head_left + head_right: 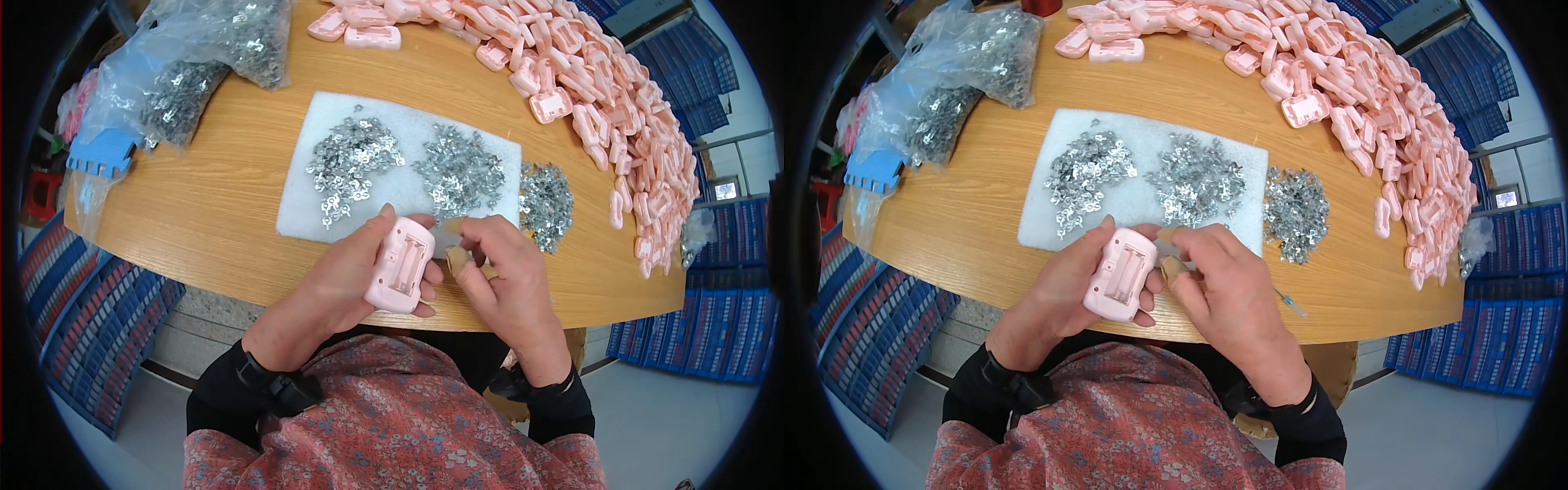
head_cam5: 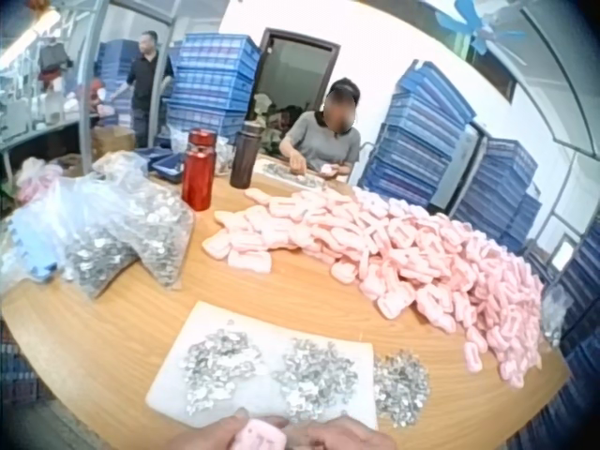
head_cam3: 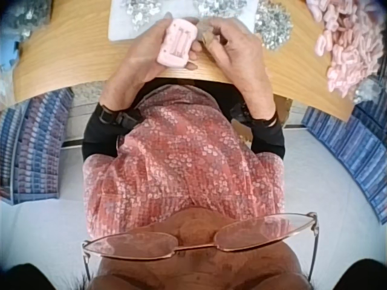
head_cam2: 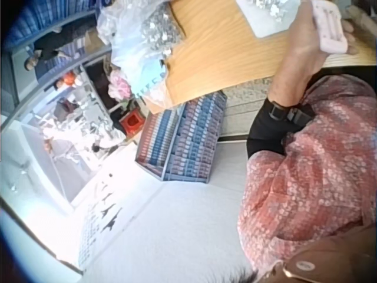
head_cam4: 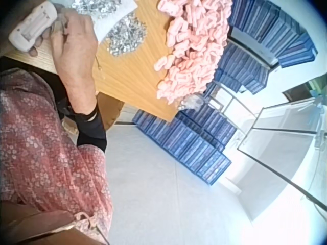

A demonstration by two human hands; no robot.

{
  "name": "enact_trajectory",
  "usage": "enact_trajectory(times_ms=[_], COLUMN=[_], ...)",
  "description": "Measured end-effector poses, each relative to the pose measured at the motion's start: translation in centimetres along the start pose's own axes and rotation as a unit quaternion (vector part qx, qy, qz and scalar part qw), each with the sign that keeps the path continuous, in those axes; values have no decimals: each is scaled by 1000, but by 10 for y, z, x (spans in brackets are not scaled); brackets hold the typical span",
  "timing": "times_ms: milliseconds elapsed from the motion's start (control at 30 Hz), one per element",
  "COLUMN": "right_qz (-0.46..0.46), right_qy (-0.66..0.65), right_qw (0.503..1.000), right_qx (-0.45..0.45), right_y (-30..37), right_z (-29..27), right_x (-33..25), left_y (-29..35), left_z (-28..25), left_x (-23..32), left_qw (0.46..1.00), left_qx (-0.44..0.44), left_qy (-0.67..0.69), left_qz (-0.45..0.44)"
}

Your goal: The person sits at a table and repeatedly picks up small pink plastic housings and silver metal components. They insert the metal parts into the plastic housings one by one and place the assembled units into a large pile on the table.

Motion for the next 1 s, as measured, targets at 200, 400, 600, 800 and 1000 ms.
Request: enact_trajectory(times_ms=[200, 400, 600, 800, 1000], right_qz=[198, 247, 254, 252, 220], right_qy=[-403, -477, -487, -494, -502], right_qw=[893, 843, 836, 832, 834], right_qx=[-17, -12, -3, 13, 66], right_y=[12, 17, 22, 28, 27], right_z=[24, 30, 33, 34, 26], right_x=[23, 34, 37, 39, 35], left_y=[3, 11, 11, 11, 10], left_z=[11, 9, 20, 28, 20], left_x=[-3, 3, 1, 3, 4], left_qw=[995, 919, 870, 792, 886], left_qx=[-38, 104, 148, 159, 110], left_qy=[-91, -343, -441, -549, -414], left_qz=[11, 164, 162, 214, 177])
Point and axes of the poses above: each hand's wrist, its own y-axis away from the middle knuckle, its own z-axis out of the palm, x = y × z, the point moved 4 cm from there along -y, towards the middle knuckle, and after that the axes turned 8 degrees about -z, right-handed, at the moved point
